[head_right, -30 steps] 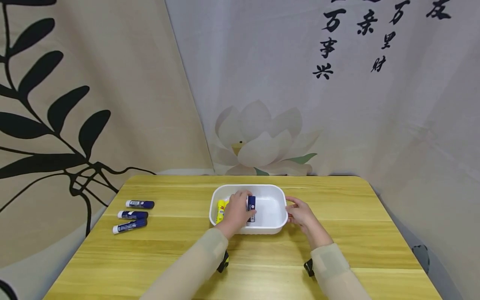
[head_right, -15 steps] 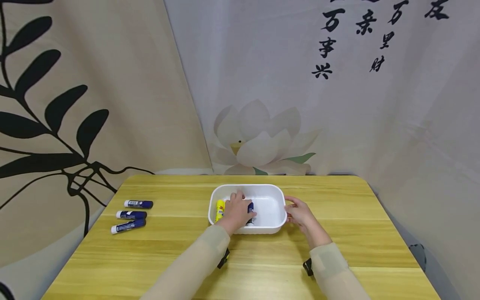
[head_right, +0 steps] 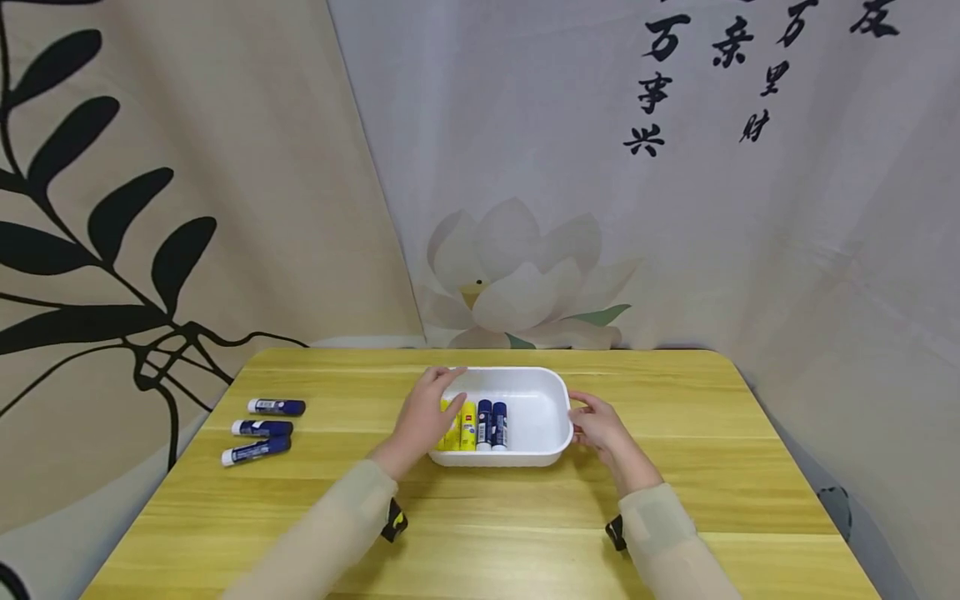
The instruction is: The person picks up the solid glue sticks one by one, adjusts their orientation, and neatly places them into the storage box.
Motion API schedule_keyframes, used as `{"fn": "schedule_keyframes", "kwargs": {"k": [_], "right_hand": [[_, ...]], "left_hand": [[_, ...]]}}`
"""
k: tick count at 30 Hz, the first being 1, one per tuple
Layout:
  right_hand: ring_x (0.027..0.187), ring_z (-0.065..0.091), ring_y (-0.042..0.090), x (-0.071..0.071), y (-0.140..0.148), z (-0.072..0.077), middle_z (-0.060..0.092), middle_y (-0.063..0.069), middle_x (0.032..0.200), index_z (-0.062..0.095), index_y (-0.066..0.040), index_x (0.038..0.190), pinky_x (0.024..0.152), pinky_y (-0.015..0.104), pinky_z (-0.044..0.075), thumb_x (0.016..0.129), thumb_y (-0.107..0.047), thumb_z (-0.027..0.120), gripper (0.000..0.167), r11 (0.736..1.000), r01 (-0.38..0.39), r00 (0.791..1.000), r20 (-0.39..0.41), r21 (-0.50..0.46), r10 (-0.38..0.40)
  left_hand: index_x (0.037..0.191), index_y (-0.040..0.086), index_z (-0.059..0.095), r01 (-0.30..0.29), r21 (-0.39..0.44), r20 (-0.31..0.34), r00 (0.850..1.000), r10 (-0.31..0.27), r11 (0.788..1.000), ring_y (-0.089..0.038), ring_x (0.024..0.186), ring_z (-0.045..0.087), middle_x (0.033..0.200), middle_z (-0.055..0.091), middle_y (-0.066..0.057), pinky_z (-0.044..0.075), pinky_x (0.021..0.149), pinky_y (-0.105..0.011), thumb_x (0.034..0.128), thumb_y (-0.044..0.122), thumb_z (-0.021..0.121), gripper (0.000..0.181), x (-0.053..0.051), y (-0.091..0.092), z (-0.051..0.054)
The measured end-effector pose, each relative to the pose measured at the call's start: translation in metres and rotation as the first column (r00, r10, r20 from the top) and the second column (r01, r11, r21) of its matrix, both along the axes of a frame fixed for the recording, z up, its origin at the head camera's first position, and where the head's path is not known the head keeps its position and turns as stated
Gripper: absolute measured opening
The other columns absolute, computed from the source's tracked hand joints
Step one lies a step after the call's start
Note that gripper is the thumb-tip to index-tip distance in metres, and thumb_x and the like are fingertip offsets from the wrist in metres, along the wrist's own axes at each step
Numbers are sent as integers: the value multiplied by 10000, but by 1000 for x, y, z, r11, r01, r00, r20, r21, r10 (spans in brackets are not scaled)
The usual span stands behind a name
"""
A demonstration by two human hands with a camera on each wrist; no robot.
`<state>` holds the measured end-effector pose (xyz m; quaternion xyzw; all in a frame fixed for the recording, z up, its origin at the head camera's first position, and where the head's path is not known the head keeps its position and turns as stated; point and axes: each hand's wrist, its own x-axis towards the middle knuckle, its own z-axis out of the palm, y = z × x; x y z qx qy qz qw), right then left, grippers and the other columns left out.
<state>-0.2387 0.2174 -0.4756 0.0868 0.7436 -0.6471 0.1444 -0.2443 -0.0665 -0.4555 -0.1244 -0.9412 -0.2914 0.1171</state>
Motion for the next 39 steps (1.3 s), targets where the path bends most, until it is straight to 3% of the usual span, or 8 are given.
{"fn": "schedule_keyframes", "kwargs": {"k": [5, 9, 15, 19, 22, 29, 39], "right_hand": [[731, 555, 117, 0, 0, 1, 487, 133, 1038, 352, 1, 1429, 660, 262, 517, 984, -55, 442, 457, 1000, 1, 1000, 6, -6, -1], [726, 558, 110, 0, 1, 0, 491, 129, 1035, 351, 2, 1428, 647, 248, 512, 982, -51, 443, 458, 1000, 1, 1000, 10, -13, 0], [718, 552, 110, -1, 0, 0, 490, 126, 1025, 359, 3, 1423, 625, 229, 503, 978, -46, 449, 457, 1000, 4, 1000, 12, -23, -4], [725, 550, 118, -1, 1, 0, 490, 133, 1037, 358, -4, 1425, 631, 237, 503, 982, -53, 446, 455, 1000, 2, 1000, 14, -17, -2], [734, 549, 124, -1, 1, 0, 494, 138, 1054, 348, -11, 1433, 652, 257, 508, 987, -62, 441, 458, 1000, -4, 1000, 17, -4, 4], [727, 548, 126, 0, 1, 0, 503, 141, 1060, 354, -21, 1433, 651, 264, 511, 987, -71, 451, 459, 1000, -1, 1000, 20, 1, 1], [730, 555, 123, 1, 1, 0, 508, 144, 1059, 347, -20, 1435, 643, 252, 510, 984, -65, 453, 466, 1000, 1, 1000, 22, -10, -1]], "left_hand": [[1402, 197, 461, -25, 5, 1, 1000, 25, 1000, -266, 1184, 511, 1286, 513, -68, 473, 964, -448, 936, 235, 594, 486, 8, -59, 2], [1437, 225, 408, -40, -37, 16, 999, 40, 999, -318, 1221, 477, 1339, 479, -101, 475, 936, -496, 945, 261, 579, 522, 18, -111, -11], [1420, 119, 427, -52, -83, -10, 999, 51, 995, -388, 1177, 466, 1297, 466, -192, 462, 901, -542, 915, 196, 627, 548, 37, -182, -24], [1395, 55, 443, -105, -183, -68, 993, 94, 978, -443, 1111, 470, 1263, 448, -249, 476, 826, -560, 873, 154, 677, 581, 48, -225, -27], [1373, 17, 456, -142, -262, -69, 989, 128, 955, -480, 1073, 476, 1237, 460, -289, 464, 808, -585, 852, 146, 698, 589, 54, -250, -29], [1251, -18, 541, -119, -395, 36, 989, 145, 911, -498, 1023, 529, 1167, 535, -321, 439, 843, -613, 843, 175, 704, 480, 61, -275, -37], [1176, 119, 605, -115, -448, -53, 993, 102, 887, -462, 991, 549, 1093, 593, -230, 465, 764, -614, 821, 60, 707, 374, 59, -281, -45]]}}
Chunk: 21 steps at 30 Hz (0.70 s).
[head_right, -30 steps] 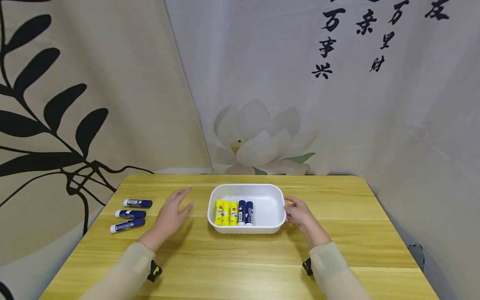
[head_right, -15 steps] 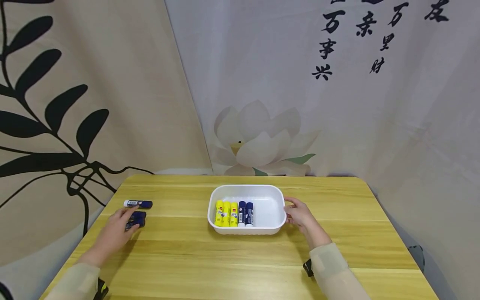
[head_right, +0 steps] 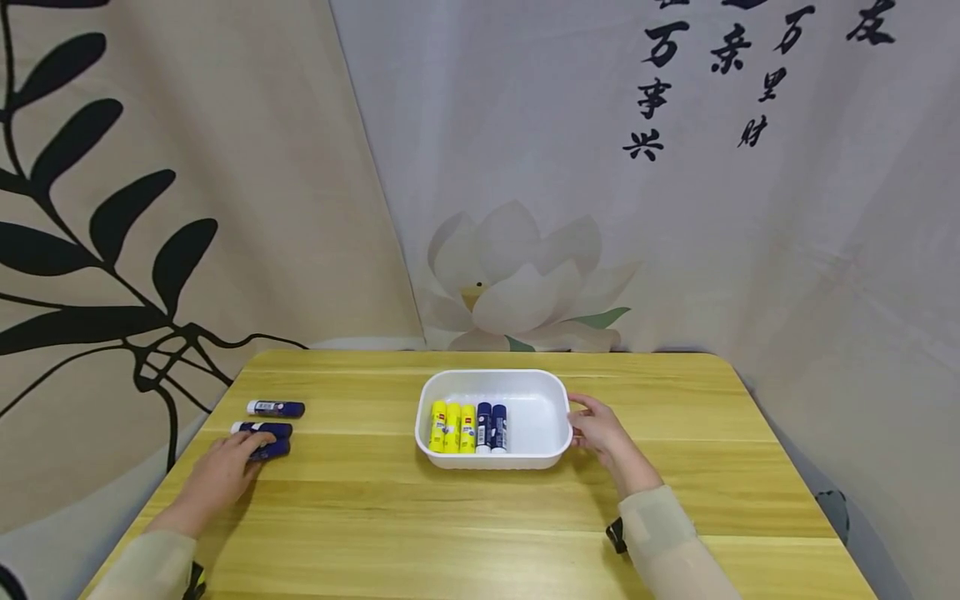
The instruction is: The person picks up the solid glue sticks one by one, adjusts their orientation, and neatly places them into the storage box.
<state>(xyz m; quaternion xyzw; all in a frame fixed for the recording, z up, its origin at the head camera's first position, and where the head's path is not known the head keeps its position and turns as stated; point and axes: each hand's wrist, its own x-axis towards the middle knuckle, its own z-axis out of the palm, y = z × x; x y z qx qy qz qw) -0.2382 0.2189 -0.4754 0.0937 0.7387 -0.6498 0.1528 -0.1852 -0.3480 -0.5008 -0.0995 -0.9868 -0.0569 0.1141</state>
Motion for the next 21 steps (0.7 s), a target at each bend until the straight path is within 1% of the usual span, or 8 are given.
{"fn": "schedule_keyframes", "kwargs": {"k": [6, 10, 12, 15, 18, 21], "right_hand": [[738, 558, 129, -1, 0, -1, 506, 144, 1060, 355, -30, 1434, 659, 263, 513, 985, -64, 446, 459, 1000, 3, 1000, 1, 2, -3], [734, 558, 126, -2, 0, -2, 502, 147, 1058, 349, -26, 1436, 650, 255, 510, 985, -63, 445, 462, 1000, 0, 1000, 2, -1, 0], [725, 555, 125, -2, -1, -2, 501, 142, 1051, 357, -30, 1432, 647, 256, 508, 983, -64, 450, 460, 1000, 2, 1000, 4, -3, -2], [715, 548, 123, -2, -2, -2, 496, 139, 1046, 354, -29, 1434, 647, 259, 502, 984, -64, 449, 461, 1000, -2, 1000, 4, -5, 2], [710, 542, 123, -2, -2, -1, 492, 137, 1042, 354, -31, 1434, 640, 257, 500, 985, -64, 449, 461, 1000, 0, 1000, 4, -5, 0], [718, 543, 125, -1, -1, -1, 492, 143, 1045, 341, -17, 1437, 636, 255, 504, 987, -63, 445, 465, 1000, -5, 1000, -3, -4, 5]], "left_hand": [[1209, 104, 597, 73, 17, 41, 996, -74, 997, -373, 936, 579, 1032, 574, -176, 482, 808, -534, 825, 38, 700, 402, -6, -6, -2], [1235, 97, 586, 85, -11, 80, 993, -84, 996, -395, 999, 565, 1104, 557, -192, 491, 814, -545, 839, 35, 684, 413, -9, -7, -1], [1242, 90, 577, 87, -21, 81, 993, -85, 996, -411, 1017, 561, 1124, 557, -206, 492, 818, -552, 844, 25, 674, 415, -10, -8, 0], [1254, 86, 557, 92, -12, 50, 995, -91, 996, -407, 1007, 563, 1115, 559, -202, 495, 808, -547, 855, 25, 660, 416, -9, -8, 2], [1290, 119, 525, 101, 20, -23, 995, -101, 995, -389, 990, 573, 1094, 568, -189, 500, 796, -535, 862, 41, 660, 455, -8, -3, 6], [1356, 171, 476, 137, 44, -97, 986, -133, 990, -370, 930, 596, 1066, 564, -184, 528, 733, -489, 854, 44, 673, 555, -8, 8, 12]]}}
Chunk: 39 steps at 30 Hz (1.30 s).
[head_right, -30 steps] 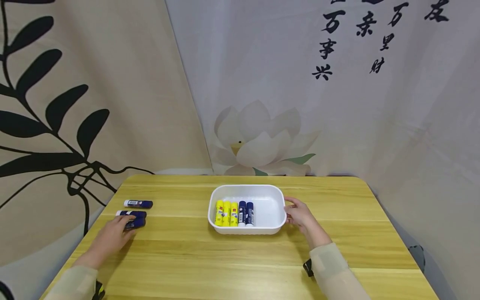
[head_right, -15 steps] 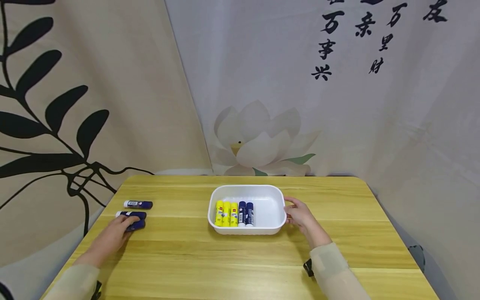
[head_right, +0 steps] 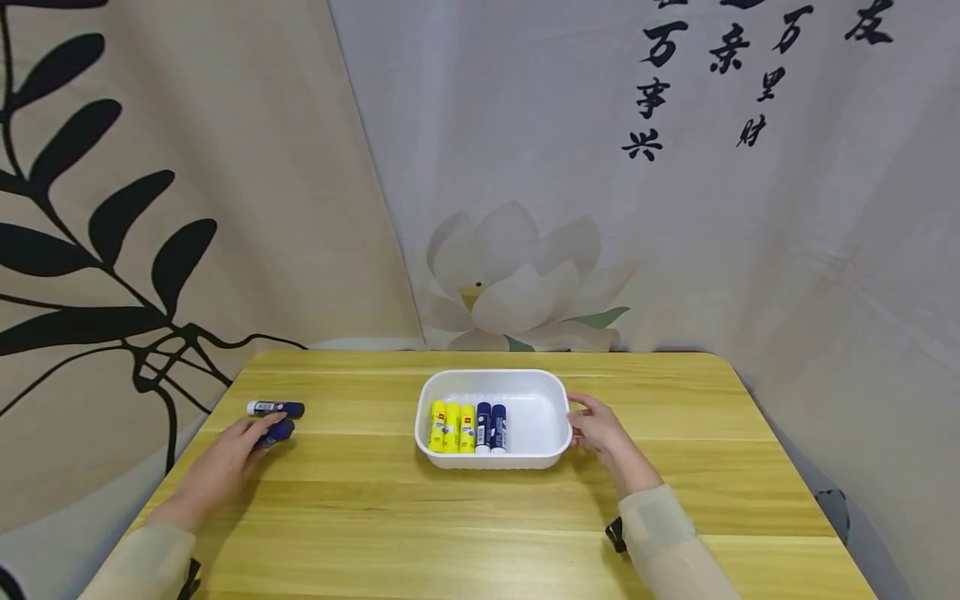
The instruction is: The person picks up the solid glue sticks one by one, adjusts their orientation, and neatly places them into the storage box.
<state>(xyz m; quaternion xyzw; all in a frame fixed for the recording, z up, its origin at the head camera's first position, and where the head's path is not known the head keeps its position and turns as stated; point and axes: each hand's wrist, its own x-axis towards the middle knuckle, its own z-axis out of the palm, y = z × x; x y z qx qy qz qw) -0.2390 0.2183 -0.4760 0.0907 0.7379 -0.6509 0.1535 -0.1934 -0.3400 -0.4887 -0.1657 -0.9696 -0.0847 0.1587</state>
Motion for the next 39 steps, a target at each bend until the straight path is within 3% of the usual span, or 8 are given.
{"fn": "schedule_keyframes", "kwargs": {"k": [5, 11, 14, 17, 20, 24, 30, 39], "right_hand": [[725, 545, 126, 1, 1, 0, 498, 147, 1050, 338, -16, 1439, 639, 256, 508, 988, -70, 450, 467, 1000, 0, 1000, -1, 5, 0], [732, 549, 126, 0, 1, 0, 502, 147, 1055, 343, -22, 1438, 648, 258, 511, 989, -74, 447, 463, 1000, 0, 1000, 2, 6, 0], [732, 549, 127, 0, 2, -1, 500, 146, 1052, 349, -24, 1435, 654, 264, 513, 989, -75, 448, 459, 1000, -1, 1000, 0, 3, 1], [735, 549, 128, 0, 3, -2, 494, 145, 1054, 351, -30, 1437, 656, 262, 511, 990, -78, 446, 459, 1000, -2, 1000, -1, 5, 2], [736, 550, 129, -1, 3, -2, 490, 142, 1053, 353, -36, 1437, 655, 259, 510, 991, -78, 444, 458, 1000, 0, 1000, 1, 2, 0], [723, 550, 124, -1, 2, -1, 487, 139, 1049, 345, -33, 1440, 650, 261, 509, 991, -80, 440, 462, 1000, -2, 1000, 1, 3, 2], [708, 544, 127, -1, 0, -1, 500, 132, 1036, 341, -35, 1443, 643, 264, 504, 987, -76, 447, 470, 1000, -2, 1000, 9, 1, 2], [731, 553, 139, 1, 1, 0, 511, 146, 1040, 334, -16, 1441, 646, 267, 512, 989, -77, 451, 471, 1000, -8, 1000, -6, -6, 8]], "left_hand": [[1427, 260, 405, 66, 55, -46, 997, -64, 996, -311, 824, 615, 1049, 538, -152, 537, 611, -400, 855, 32, 670, 670, -3, 26, 9], [1443, 228, 376, 6, 227, 68, 997, -22, 974, -314, 949, 598, 1141, 517, -158, 544, 726, -446, 925, 101, 596, 578, -11, 50, 14], [1431, 173, 373, -49, 357, 146, 989, -3, 933, -287, 953, 576, 1083, 525, -154, 543, 743, -411, 917, 90, 605, 570, -17, 61, 16], [1419, 149, 354, -94, 488, 209, 978, -11, 868, -284, 934, 573, 1018, 528, -151, 541, 714, -368, 904, 66, 619, 585, -25, 74, 18], [1410, 168, 321, -148, 578, 263, 965, -11, 803, -308, 951, 587, 1025, 533, -161, 527, 716, -370, 908, 88, 621, 590, -31, 89, 20], [1406, 158, 276, -189, 645, 299, 954, -16, 740, -332, 965, 593, 1060, 537, -193, 517, 766, -410, 912, 105, 620, 604, -37, 111, 24], [1408, 160, 240, -182, 694, 310, 949, -62, 696, -326, 969, 588, 1079, 527, -199, 506, 807, -433, 920, 109, 609, 614, -45, 145, 34], [1382, 147, 264, -121, 748, 253, 961, -111, 652, -287, 905, 585, 1027, 534, -181, 498, 796, -385, 898, 84, 635, 613, -59, 201, 40]]}}
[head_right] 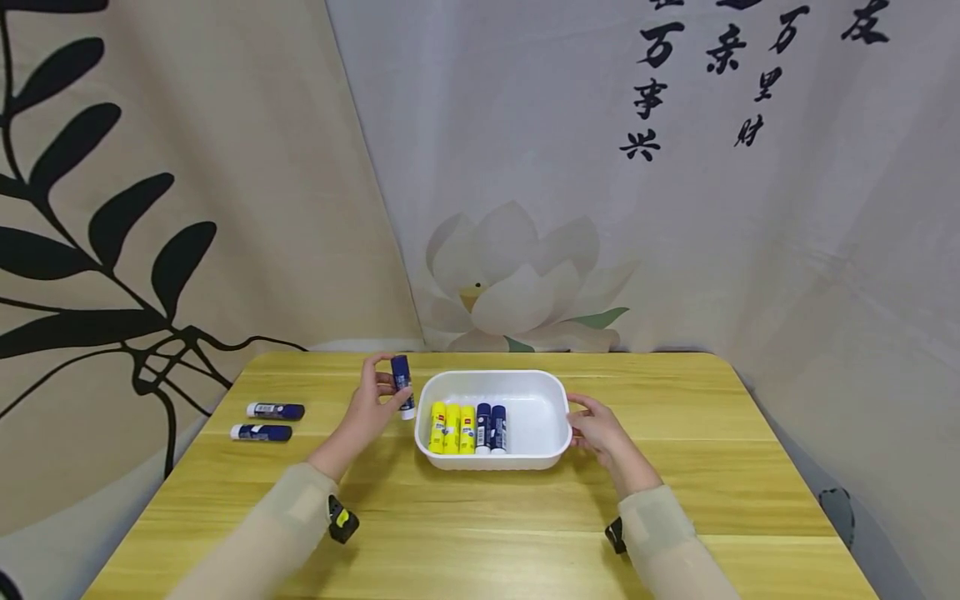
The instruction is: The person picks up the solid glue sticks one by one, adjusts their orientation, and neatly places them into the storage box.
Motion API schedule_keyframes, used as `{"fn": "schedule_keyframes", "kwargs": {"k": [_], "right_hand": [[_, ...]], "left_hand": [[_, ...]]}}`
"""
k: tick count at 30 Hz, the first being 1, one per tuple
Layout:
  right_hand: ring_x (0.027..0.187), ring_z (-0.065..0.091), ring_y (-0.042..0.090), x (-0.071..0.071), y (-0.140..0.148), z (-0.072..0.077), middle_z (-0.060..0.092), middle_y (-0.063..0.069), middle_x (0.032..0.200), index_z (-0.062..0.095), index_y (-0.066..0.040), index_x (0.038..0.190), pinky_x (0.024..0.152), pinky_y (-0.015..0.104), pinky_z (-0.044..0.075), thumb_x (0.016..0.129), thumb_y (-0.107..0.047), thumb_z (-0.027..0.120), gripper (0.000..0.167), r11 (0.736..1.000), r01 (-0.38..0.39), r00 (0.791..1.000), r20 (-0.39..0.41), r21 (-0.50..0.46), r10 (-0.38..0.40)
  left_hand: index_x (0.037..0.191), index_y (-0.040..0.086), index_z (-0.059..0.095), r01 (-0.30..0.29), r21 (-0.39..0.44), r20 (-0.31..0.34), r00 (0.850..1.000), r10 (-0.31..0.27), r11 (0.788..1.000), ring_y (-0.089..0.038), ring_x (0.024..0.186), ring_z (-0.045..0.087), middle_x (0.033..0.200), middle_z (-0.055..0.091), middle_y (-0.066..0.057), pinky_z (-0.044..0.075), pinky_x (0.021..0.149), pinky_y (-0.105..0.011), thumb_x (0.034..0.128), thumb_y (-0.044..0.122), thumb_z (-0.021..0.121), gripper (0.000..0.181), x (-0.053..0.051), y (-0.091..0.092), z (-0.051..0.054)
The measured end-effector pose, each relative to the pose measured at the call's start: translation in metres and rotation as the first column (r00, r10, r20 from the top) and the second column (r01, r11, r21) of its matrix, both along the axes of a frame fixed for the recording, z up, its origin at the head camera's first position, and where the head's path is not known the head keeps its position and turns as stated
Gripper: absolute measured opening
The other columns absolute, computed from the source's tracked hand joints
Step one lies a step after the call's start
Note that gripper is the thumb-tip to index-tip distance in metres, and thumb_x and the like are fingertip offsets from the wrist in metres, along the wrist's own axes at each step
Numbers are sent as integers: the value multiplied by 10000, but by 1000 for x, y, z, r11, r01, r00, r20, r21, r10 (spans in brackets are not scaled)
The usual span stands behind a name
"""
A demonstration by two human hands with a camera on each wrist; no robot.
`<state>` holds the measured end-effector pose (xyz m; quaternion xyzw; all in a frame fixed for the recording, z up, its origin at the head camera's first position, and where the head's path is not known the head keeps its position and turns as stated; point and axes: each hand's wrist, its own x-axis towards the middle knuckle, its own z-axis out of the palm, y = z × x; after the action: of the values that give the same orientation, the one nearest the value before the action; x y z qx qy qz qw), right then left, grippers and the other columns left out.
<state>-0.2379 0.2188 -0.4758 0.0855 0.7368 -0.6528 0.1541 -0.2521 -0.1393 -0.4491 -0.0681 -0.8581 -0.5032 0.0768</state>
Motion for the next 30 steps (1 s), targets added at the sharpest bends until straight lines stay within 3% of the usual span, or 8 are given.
{"fn": "schedule_keyframes", "kwargs": {"k": [8, 13, 22, 27, 30], "right_hand": [[732, 554, 131, -1, 1, -2, 507, 145, 1041, 336, -17, 1440, 640, 254, 510, 991, -69, 437, 463, 1000, 6, 1000, -2, -5, -6], [746, 560, 135, -3, 3, -5, 508, 146, 1052, 344, -27, 1440, 650, 260, 515, 992, -70, 430, 458, 1000, 8, 1000, -4, -4, -8], [743, 561, 127, -3, 2, -4, 512, 131, 1044, 340, -21, 1439, 654, 259, 518, 992, -70, 433, 460, 1000, -1, 1000, -6, -13, 1], [737, 559, 117, -2, 1, -3, 521, 114, 1023, 339, -19, 1440, 650, 249, 515, 989, -68, 439, 465, 1000, 0, 1000, -4, -19, 0], [742, 562, 121, -1, 1, -3, 524, 122, 1032, 349, -25, 1437, 656, 252, 518, 988, -69, 441, 461, 1000, 4, 1000, -1, -16, -4]], "left_hand": [[1350, 191, 278, 40, 50, 30, 999, -41, 998, -211, 846, 536, 974, 525, -121, 488, 764, -306, 888, 80, 645, 600, -1, 59, -2], [1345, 164, 291, 94, 28, 59, 994, -95, 995, -177, 830, 516, 934, 521, -100, 480, 753, -270, 881, 96, 661, 597, 2, 94, -7], [1317, 195, 313, 137, -1, 129, 982, -136, 991, -145, 785, 467, 916, 486, -61, 443, 692, -231, 871, 96, 674, 582, 9, 137, -18], [1305, 207, 335, 152, -120, 165, 978, -131, 981, -135, 793, 479, 911, 520, -39, 450, 714, -250, 853, 126, 702, 588, 13, 153, -25], [1282, 216, 370, 152, -272, 143, 983, -116, 950, -151, 819, 543, 955, 606, -37, 480, 735, -281, 828, 175, 735, 585, 13, 158, -29]]}}
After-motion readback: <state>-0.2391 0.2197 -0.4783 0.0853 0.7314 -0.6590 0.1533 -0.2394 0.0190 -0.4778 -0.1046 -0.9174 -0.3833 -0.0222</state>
